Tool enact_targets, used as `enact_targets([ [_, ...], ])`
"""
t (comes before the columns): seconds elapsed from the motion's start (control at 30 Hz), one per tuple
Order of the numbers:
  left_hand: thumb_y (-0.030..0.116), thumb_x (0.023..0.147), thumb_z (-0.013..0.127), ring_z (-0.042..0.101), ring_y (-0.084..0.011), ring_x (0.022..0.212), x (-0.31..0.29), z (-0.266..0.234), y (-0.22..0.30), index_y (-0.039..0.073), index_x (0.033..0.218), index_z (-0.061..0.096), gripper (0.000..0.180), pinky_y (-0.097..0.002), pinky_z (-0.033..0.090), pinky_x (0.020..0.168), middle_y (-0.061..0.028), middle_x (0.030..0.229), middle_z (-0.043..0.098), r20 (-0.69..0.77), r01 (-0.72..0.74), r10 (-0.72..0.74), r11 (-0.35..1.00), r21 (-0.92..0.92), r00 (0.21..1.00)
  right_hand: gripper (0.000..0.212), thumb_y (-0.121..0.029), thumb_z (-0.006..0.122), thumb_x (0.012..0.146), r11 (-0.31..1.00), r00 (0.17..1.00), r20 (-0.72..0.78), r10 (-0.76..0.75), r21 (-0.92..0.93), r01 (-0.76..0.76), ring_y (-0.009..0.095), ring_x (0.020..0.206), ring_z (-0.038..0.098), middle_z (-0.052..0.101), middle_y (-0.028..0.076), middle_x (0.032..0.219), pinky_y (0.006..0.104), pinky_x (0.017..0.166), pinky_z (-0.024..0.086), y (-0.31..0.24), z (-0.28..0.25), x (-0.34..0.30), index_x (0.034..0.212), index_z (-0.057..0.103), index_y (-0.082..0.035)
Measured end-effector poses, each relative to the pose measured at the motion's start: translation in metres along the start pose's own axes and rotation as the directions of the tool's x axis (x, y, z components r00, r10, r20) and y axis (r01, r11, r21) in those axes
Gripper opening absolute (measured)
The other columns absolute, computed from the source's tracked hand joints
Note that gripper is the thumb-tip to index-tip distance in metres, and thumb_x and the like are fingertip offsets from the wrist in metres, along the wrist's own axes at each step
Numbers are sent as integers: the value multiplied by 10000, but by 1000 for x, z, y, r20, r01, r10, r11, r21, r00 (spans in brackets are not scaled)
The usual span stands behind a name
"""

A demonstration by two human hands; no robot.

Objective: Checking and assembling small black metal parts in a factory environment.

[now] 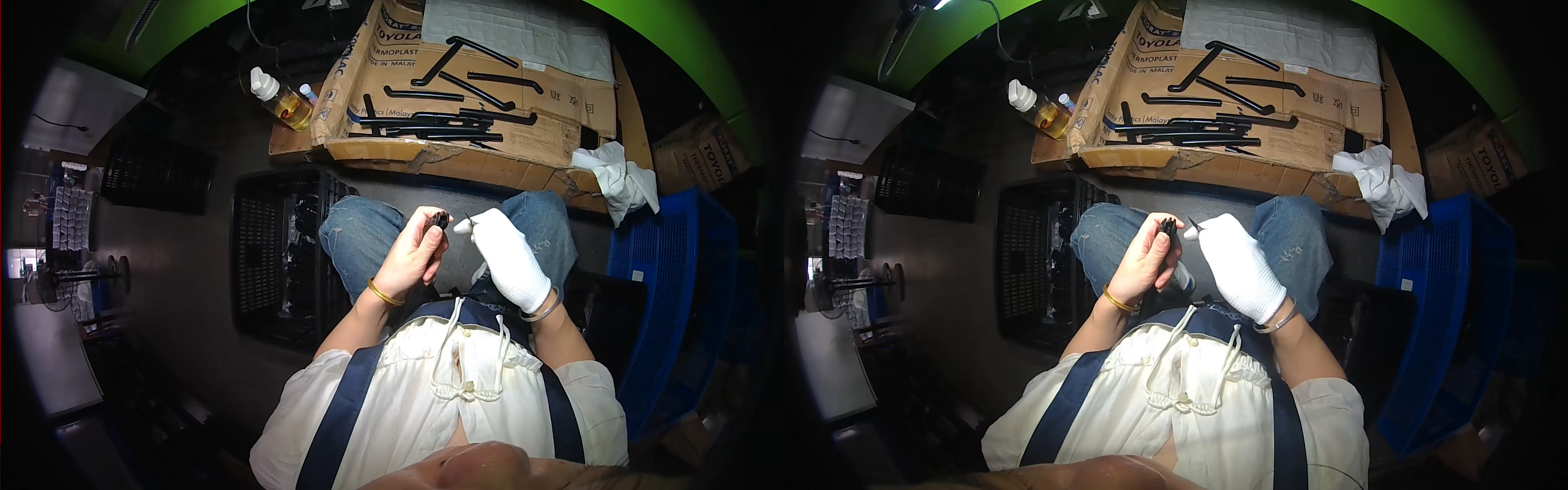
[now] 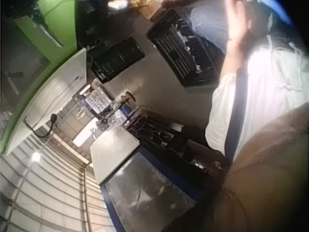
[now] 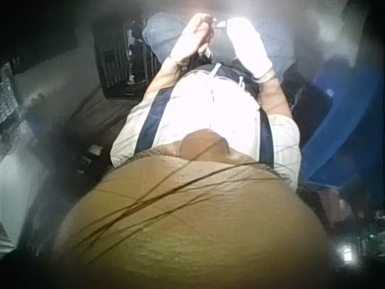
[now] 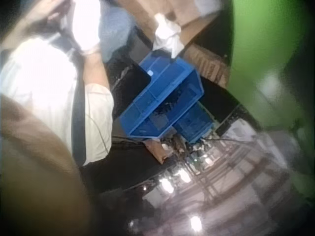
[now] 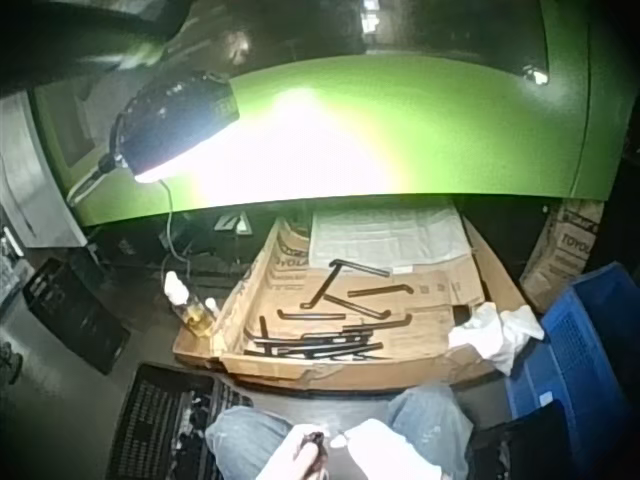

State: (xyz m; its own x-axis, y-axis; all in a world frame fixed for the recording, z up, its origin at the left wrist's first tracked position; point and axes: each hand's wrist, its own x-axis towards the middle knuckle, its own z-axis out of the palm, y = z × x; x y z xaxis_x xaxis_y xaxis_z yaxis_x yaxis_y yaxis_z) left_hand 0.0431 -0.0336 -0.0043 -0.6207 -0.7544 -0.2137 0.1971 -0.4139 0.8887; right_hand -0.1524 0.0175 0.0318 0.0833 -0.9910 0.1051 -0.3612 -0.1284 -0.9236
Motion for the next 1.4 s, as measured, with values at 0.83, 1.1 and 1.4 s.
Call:
enact_targets([
  [0.83,383,1047,415,301,-37,384,-6,7,8,96,1132,435,299,-204,250,348,34,588,405,23,125,-128,987,103,992,118,-203,571,922,832,983,-23,-180,-537,140,272,606,645,615,87,707,364,523,523,-30,4,-2,962,630,-109],
  [1.1,371,1035,459,327,-30,426,-10,-1,4,98,1140,452,292,-200,261,370,39,650,436,68,120,-132,979,167,989,129,-233,536,938,739,992,-23,-123,-670,76,271,583,653,624,90,686,374,506,523,0,6,8,920,613,-131],
  [1.4,297,1032,456,524,-146,896,4,-12,-3,23,1165,476,305,-286,439,817,-65,972,547,-137,-301,428,796,525,893,309,-205,700,872,993,991,-122,50,115,-36,311,826,698,684,184,921,352,703,530,-15,35,27,1107,613,-24],
])
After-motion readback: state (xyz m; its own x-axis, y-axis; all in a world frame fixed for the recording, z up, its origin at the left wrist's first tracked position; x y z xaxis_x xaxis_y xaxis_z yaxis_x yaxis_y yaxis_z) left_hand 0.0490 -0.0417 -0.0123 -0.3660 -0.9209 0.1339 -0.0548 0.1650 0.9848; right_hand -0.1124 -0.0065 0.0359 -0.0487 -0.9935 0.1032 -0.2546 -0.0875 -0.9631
